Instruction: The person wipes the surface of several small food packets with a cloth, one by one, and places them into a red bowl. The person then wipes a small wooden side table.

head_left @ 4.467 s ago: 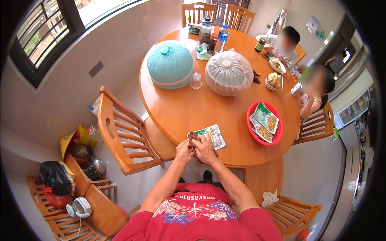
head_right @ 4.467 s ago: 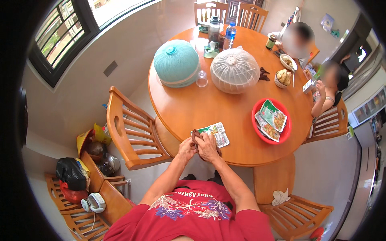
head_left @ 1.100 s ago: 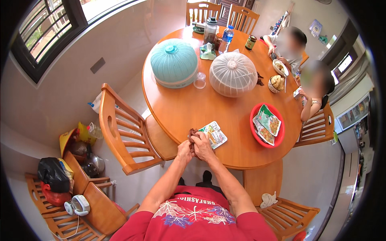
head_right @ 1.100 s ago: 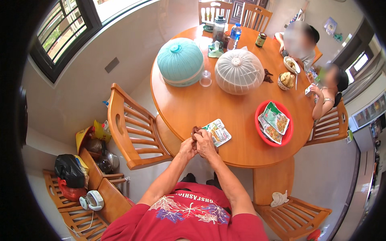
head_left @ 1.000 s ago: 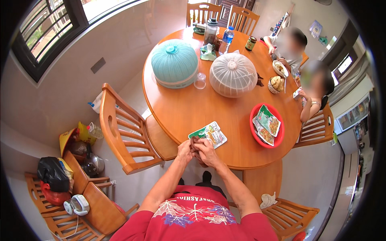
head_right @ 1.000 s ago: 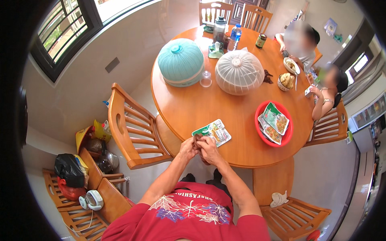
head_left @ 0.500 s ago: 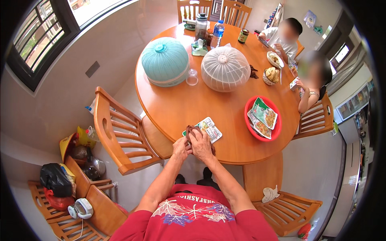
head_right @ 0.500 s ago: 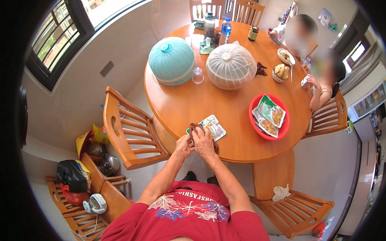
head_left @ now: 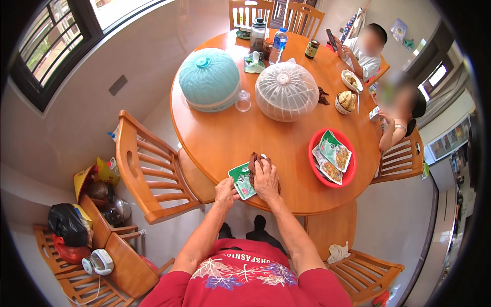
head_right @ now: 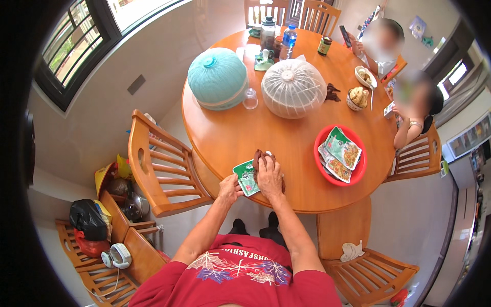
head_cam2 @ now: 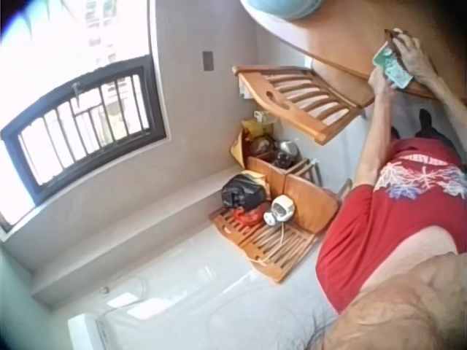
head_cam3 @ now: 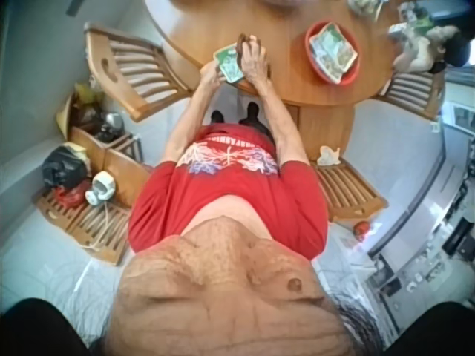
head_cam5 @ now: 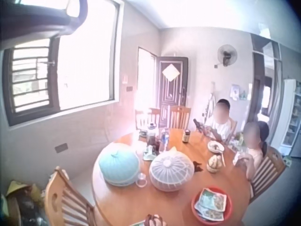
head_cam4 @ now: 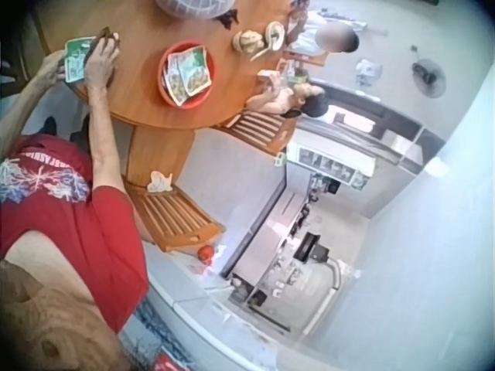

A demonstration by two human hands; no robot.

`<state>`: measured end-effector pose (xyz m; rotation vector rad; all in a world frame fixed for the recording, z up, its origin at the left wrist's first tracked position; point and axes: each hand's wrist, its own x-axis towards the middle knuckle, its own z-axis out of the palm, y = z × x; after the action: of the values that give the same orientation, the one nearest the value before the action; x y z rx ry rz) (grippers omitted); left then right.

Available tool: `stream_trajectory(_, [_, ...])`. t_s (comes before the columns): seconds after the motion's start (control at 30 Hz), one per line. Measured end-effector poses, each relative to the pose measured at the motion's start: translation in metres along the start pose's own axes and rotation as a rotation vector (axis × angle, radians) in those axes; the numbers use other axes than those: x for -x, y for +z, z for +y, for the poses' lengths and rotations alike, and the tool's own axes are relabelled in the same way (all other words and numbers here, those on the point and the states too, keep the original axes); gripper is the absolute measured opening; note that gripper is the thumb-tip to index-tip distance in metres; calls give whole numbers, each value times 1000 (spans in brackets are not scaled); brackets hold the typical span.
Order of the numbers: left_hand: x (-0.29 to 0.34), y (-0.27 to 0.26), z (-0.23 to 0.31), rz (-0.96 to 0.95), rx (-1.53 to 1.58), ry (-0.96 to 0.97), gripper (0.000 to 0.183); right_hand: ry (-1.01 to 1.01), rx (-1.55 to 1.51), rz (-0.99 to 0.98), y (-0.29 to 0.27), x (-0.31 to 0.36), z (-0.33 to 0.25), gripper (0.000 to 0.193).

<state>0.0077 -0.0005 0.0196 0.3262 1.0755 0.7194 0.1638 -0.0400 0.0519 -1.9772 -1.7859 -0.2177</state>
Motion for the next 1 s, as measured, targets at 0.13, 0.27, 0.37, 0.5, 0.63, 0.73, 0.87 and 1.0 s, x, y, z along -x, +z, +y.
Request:
stream_trajectory(0.13, [1, -2, 0, 18, -25, 19, 28, 83, -14, 15, 3, 12, 27, 44])
stream_trajectory(0.27, [3, -2, 5, 23, 5, 3, 29, 206, -32, -60, -18, 21, 56, 36])
stream_trajectory(0.37, [0, -6, 6, -23, 2, -11, 30, 389, -281, -72, -20, 3, 44, 30])
stream_trajectory(0.5, [1, -3, 8, -85, 35, -33, 27, 130, -240, 42, 8, -10, -17, 34])
stream_trajectory(0.63, [-4, -12, 6, -128, 36, -25, 25, -171, -258, -137, 11, 8, -42, 42])
stream_trajectory(0.73, [0, -11, 7, -113, 49, -35, 24, -174, -457, -238, -5, 27, -30, 38])
stream_trajectory(0.87, [-6, -9, 2, -86, 54, -32, 28, -169, -737, -478, -38, 51, 21, 31])
stream_trajectory(1.0, [7, 2, 13, -42, 76, -53, 23, 39, -599, -277, -69, 50, 45, 29])
